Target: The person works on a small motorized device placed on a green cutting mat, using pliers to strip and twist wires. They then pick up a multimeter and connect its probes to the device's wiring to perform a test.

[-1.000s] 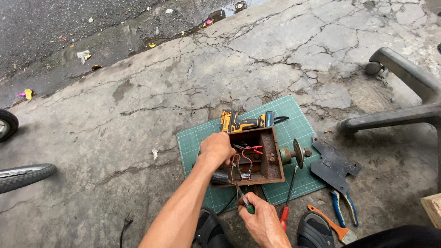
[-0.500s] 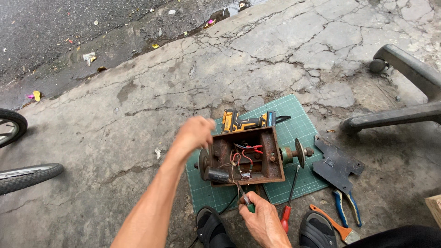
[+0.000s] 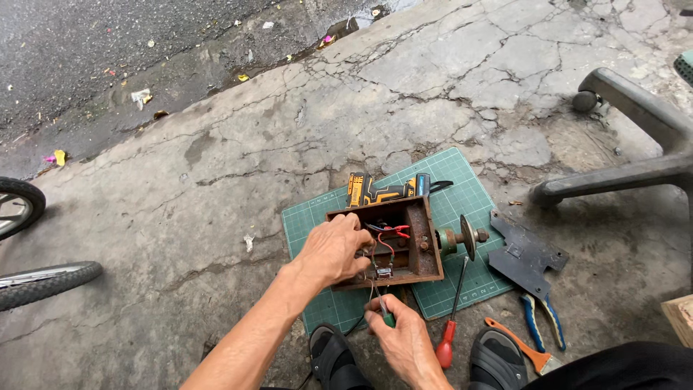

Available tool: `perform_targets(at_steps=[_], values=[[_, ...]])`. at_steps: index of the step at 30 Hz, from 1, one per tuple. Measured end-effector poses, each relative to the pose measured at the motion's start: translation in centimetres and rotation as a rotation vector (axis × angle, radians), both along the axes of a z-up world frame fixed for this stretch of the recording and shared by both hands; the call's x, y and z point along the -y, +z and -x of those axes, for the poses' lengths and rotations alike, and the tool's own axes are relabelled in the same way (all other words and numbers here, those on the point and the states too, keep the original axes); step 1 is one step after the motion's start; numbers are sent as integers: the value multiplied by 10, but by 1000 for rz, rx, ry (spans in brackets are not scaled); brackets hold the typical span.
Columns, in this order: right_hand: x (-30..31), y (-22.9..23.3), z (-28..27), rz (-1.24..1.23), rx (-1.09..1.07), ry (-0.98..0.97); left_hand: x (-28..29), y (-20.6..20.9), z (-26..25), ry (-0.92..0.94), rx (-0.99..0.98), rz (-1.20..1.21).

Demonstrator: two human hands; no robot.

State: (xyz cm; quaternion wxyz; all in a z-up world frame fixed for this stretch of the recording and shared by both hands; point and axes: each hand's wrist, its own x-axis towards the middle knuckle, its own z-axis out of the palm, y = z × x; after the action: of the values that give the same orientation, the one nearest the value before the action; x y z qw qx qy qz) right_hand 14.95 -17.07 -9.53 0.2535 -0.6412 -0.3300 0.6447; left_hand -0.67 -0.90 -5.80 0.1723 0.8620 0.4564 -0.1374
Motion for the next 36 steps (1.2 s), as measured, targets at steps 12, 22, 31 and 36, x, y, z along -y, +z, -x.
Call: perform_targets(at_steps=[12,22,31,36], values=[[-11,2,-1,35,-178,-280,-3,24,11,527,166,250],[-12,13,9,-64,-62,-195,9,21,4,475,37,139],[-8,0,19,34,-224,-297,0,-39,-9,152,-150,-226],[-9,3,18,31,-237,-319,-2,-59,-6,184,-48,-257]])
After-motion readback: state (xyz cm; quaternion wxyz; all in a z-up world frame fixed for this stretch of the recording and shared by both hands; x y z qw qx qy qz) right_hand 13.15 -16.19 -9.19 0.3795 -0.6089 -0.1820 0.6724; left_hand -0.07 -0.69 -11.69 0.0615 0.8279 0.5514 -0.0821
